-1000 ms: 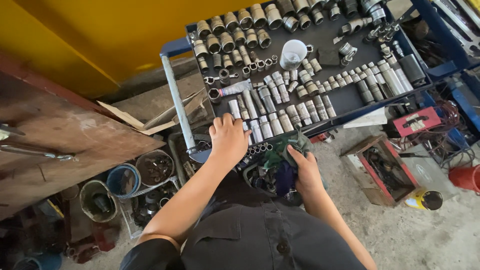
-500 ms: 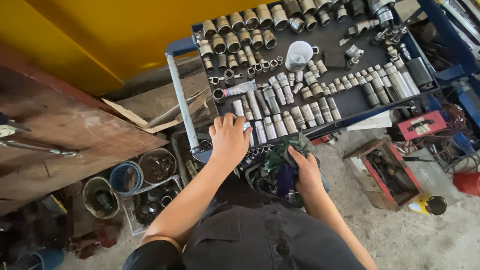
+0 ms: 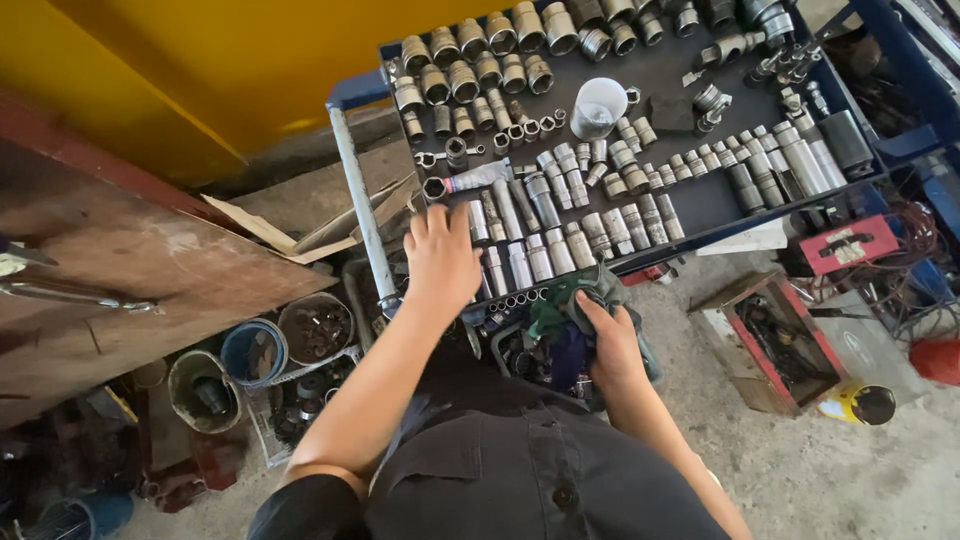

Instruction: Sorting through metal components in a storage bin and cleaning a selected part with a cloth in a workshop environment.

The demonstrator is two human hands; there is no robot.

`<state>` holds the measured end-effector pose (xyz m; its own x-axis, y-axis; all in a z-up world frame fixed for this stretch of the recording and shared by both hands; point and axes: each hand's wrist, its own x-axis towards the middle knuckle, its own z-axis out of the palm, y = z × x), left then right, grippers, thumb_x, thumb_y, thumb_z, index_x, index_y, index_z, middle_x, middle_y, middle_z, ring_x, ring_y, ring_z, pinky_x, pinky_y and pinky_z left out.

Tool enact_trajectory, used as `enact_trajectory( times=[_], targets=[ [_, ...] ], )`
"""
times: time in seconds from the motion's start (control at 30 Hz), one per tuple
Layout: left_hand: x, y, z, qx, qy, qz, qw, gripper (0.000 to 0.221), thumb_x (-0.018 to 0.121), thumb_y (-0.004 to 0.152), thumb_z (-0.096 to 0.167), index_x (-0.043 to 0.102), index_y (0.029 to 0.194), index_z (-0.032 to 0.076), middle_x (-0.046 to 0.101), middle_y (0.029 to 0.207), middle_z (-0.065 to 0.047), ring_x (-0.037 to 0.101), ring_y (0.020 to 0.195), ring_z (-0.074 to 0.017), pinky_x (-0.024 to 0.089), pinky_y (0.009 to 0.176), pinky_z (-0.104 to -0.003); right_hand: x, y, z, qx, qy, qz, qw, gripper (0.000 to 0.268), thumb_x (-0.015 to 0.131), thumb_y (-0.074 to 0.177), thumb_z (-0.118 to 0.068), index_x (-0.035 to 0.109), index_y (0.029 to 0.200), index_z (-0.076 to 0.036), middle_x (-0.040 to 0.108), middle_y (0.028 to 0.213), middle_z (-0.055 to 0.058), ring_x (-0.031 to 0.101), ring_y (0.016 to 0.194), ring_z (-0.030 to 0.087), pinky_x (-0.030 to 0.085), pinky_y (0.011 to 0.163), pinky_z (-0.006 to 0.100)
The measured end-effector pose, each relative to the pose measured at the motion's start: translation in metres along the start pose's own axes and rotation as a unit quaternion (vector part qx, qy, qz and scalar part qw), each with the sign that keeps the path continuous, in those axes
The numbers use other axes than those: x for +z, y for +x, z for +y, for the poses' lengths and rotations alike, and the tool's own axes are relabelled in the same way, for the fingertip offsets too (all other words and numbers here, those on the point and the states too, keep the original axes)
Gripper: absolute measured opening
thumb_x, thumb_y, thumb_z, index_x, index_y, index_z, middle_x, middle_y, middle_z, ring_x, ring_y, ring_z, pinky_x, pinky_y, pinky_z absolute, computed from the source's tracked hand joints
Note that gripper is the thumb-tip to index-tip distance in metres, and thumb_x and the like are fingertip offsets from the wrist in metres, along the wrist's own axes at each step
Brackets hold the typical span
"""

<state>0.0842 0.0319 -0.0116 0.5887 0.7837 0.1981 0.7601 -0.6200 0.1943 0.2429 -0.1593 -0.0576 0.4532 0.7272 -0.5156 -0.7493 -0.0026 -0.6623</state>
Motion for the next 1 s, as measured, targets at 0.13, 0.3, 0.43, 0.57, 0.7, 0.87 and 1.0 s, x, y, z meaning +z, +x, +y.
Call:
enact_trajectory(
  times=[0.13,0.3,0.43,0.57,0.7,0.87,1.0],
  targets=[
    [-0.002,0.015,-0.006,0.009,-0.005,-0.001,1.000,0.067,0.084,0.075,0.019,0.061,0.135,0.004,0.052,0.124,-0.016,0.050,0.115,-0.0386,0.045,0.094,-0.052,-0.008,0.008,0.005,0.003,-0.002,0.023,1.000,0.018,0.068,0.095,-0.013,0.066,0.106,0.001,0.074,0.097,0.011,0.073,0.083,0.023,0.060,0.074,0.037],
    [-0.008,0.030,-0.006,0.048,0.005,-0.037,0.998,0.053,0.091,0.063,0.023,0.069,0.108,0.004,0.053,0.123,-0.016,0.049,0.115,-0.0387,0.046,0.095,-0.051,-0.009,0.010,0.003,0.006,0.004,0.021,1.000,0.019,0.068,0.094,-0.013,0.067,0.106,0.002,0.074,0.097,0.012,0.073,0.083,0.024,0.060,0.073,0.038],
    [-0.009,0.037,-0.009,0.076,0.051,-0.032,0.995,0.045,0.089,0.066,0.027,0.069,0.099,0.004,0.054,0.121,-0.014,0.049,0.119,-0.0369,0.044,0.100,-0.051,-0.010,0.009,0.001,0.005,0.007,0.016,1.000,0.019,0.068,0.095,-0.013,0.067,0.107,0.002,0.075,0.097,0.011,0.073,0.083,0.023,0.060,0.074,0.037],
    [-0.024,0.040,-0.010,0.121,0.069,-0.047,0.989,0.058,0.087,0.064,0.036,0.069,0.108,0.003,0.055,0.120,-0.012,0.049,0.117,-0.0336,0.038,0.098,-0.053,-0.013,0.011,0.000,-0.002,-0.010,0.008,1.000,0.020,0.067,0.096,-0.015,0.067,0.107,0.001,0.075,0.099,0.012,0.073,0.085,0.023,0.060,0.076,0.037],
    [-0.037,0.039,-0.020,0.179,0.040,0.038,0.982,0.070,0.089,0.062,0.042,0.070,0.119,0.007,0.056,0.121,-0.011,0.048,0.120,-0.0333,0.034,0.100,-0.057,-0.019,0.010,-0.001,-0.016,-0.012,-0.033,0.999,0.030,0.062,0.101,-0.024,0.064,0.117,0.001,0.073,0.106,0.014,0.072,0.092,0.026,0.058,0.083,0.041],
    [-0.070,0.014,-0.014,0.153,-0.150,0.048,0.976,0.066,0.091,0.064,0.039,0.070,0.120,0.012,0.063,0.127,-0.009,0.050,0.131,-0.0302,0.029,0.109,-0.054,-0.007,0.002,-0.016,-0.003,0.058,-0.105,0.993,0.057,0.044,0.105,-0.043,0.057,0.136,0.003,0.069,0.124,0.021,0.066,0.115,0.033,0.051,0.103,0.047],
    [-0.076,-0.008,-0.003,0.162,-0.272,0.054,0.947,0.066,0.091,0.063,0.037,0.070,0.120,0.011,0.068,0.126,-0.012,0.056,0.132,-0.0287,0.026,0.112,-0.051,0.006,-0.009,-0.027,0.012,0.091,-0.132,0.987,0.059,0.042,0.102,-0.038,0.049,0.144,0.003,0.062,0.135,0.024,0.060,0.125,0.039,0.046,0.110,0.051]
  ],
)
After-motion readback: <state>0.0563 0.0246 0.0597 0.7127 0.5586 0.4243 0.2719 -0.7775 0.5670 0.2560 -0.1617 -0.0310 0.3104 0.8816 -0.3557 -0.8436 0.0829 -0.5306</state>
